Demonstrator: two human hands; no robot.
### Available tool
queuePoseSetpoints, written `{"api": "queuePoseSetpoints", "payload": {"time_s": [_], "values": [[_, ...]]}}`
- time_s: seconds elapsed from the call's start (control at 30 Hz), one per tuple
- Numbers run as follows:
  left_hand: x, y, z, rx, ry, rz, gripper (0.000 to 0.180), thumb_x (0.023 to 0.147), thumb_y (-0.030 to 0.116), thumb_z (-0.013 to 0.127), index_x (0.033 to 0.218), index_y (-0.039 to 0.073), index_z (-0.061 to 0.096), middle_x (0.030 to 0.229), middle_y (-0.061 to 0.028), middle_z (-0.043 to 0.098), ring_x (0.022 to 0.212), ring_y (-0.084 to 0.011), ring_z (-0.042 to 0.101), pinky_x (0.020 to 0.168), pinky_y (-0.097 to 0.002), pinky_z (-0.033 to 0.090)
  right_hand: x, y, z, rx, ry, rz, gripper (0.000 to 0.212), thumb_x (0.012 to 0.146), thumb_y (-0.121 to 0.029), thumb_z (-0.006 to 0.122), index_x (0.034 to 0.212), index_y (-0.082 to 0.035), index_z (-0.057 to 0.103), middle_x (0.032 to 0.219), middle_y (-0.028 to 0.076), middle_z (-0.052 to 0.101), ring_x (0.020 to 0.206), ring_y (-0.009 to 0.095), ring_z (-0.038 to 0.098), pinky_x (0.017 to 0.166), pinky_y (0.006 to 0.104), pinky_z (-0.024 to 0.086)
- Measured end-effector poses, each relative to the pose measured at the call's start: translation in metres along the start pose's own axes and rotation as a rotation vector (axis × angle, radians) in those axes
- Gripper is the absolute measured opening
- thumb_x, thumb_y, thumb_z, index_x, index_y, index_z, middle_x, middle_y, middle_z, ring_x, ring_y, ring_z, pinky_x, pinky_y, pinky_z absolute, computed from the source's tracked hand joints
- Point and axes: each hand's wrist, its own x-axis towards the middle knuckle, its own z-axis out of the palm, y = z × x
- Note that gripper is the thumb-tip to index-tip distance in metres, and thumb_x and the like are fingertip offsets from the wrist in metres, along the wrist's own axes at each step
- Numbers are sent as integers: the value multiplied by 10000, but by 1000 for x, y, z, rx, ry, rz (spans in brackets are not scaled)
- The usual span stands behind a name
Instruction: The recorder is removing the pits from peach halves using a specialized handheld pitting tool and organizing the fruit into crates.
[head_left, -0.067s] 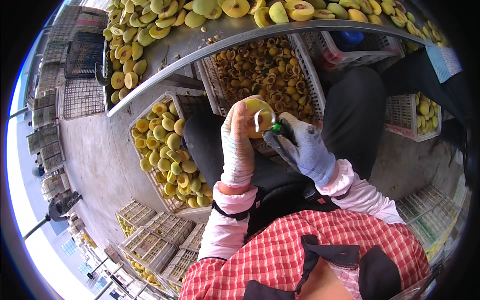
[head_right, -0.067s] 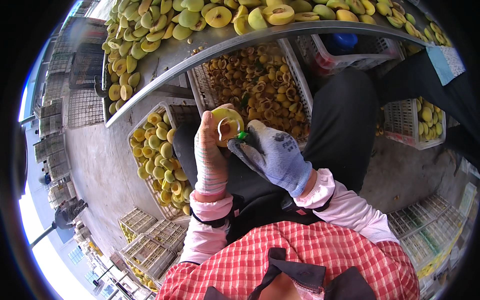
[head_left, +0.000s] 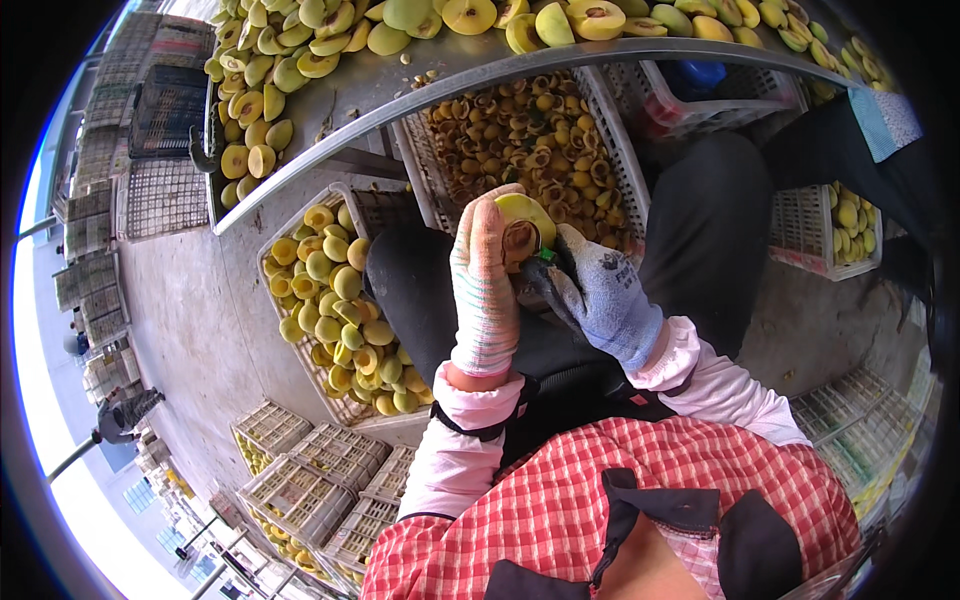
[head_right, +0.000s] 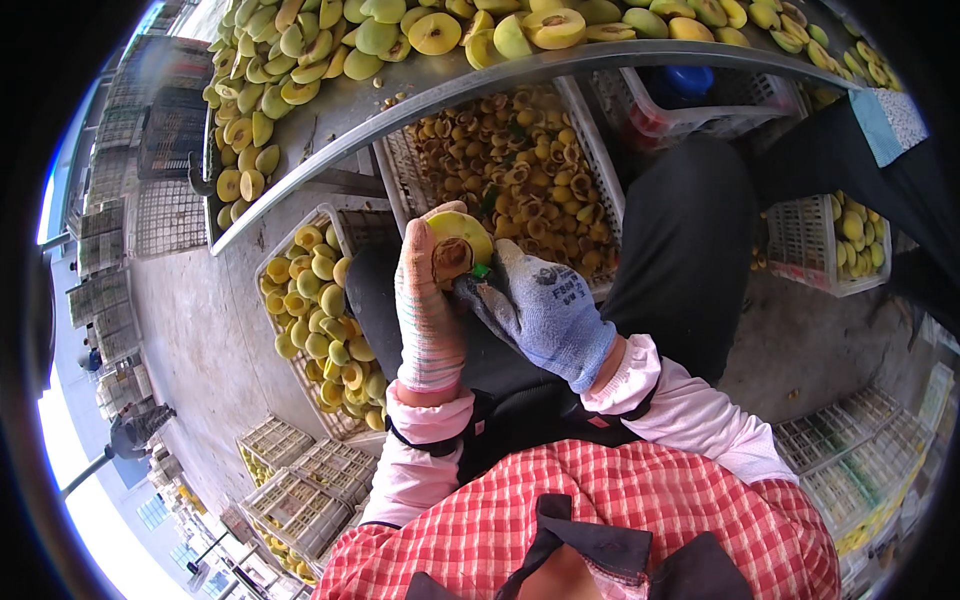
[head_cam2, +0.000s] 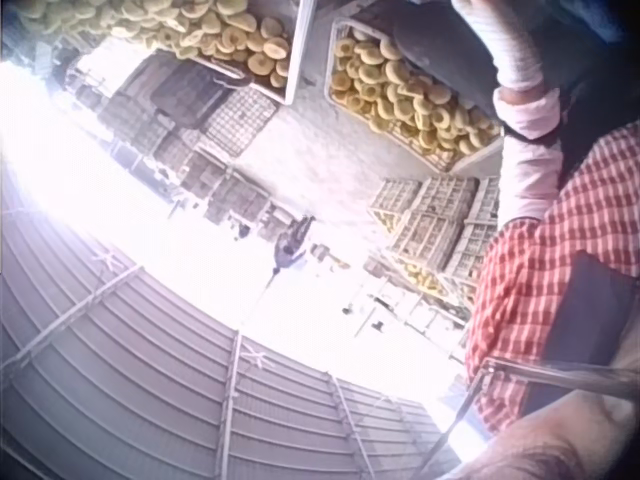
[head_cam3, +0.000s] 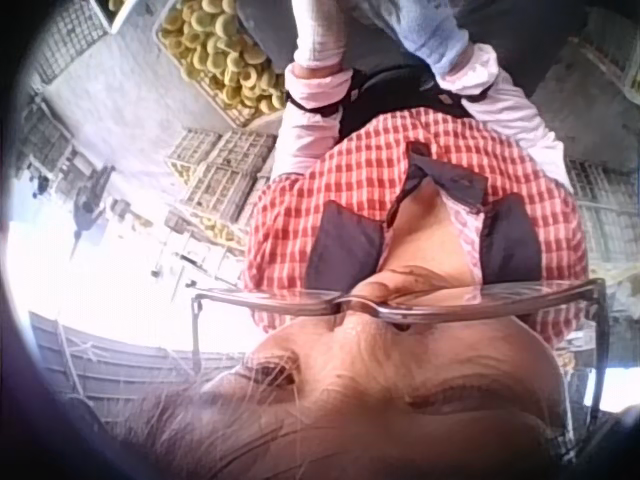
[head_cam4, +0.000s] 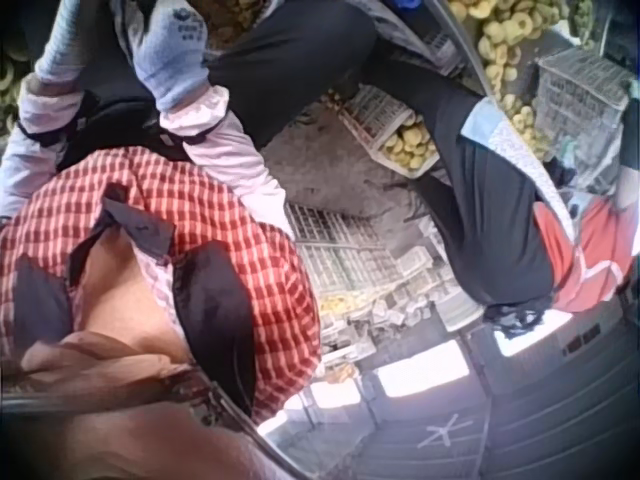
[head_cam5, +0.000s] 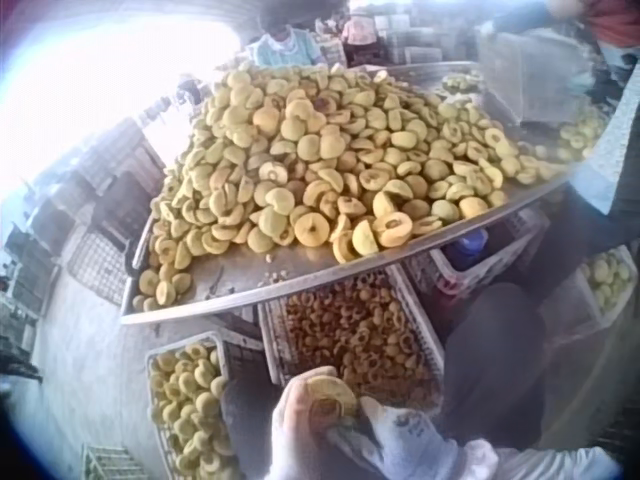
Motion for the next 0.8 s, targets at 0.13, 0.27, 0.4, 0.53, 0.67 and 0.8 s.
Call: {"api": "queuePoseSetpoints", "payload": {"time_s": [0.13, 0.27, 0.4, 0.53, 0.67, 0.8], "values": [[-7, -3, 11, 100, 91, 91, 374, 978, 371, 484, 1094, 36, 605, 958, -20, 597, 845, -90, 550, 772, -227, 454, -9, 3, 5, -4, 113, -50, 249, 907, -172, 555, 1047, 32, 533, 792, 226, 612, 729, 397, 613, 616, 431, 476], [-5, -8, 11, 161, 113, 264, 326, 974, 321, 514, 1043, 19, 615, 910, -24, 602, 809, -78, 529, 749, -230, 447, -14, 1, 4, -42, 121, -78, 259, 908, -145, 533, 1075, 53, 531, 805, 240, 609, 751, 415, 604, 633, 420, 481], [-2, -7, 10, 224, 96, 255, 285, 967, 292, 537, 1007, 23, 622, 837, -17, 611, 739, -78, 531, 679, -230, 454, -11, -1, 6, 260, 30, -12, 302, 945, -249, 530, 1015, 45, 547, 745, 162, 609, 631, 314, 590, 584, 390, 467], [2, -6, 0, 316, 38, 244, 265, 948, 272, 572, 983, 14, 623, 766, -21, 626, 647, -70, 545, 588, -218, 458, -8, -5, -18, 1103, -510, 836, 458, 964, -471, 463, 901, -26, 553, 588, 36, 517, 378, 126, 425, 349, 289, 331], [4, -9, -5, 457, -51, 199, 236, 908, 251, 608, 920, 17, 635, 678, -83, 642, 609, -131, 619, 577, -273, 490, -20, -8, -10, 1331, -447, 1133, 500, 935, -581, 426, 814, -107, 529, 493, -15, 385, 316, 89, 327, 289, 235, 242], [4, -19, -12, 586, 5, 213, 249, 895, 286, 612, 870, 39, 631, 655, -121, 635, 576, -225, 632, 576, -321, 500, -26, 7, -1, 1353, -483, 1196, 540, 914, -630, 412, 777, -120, 526, 491, -22, 381, 312, 96, 312, 287, 239, 245]]}}
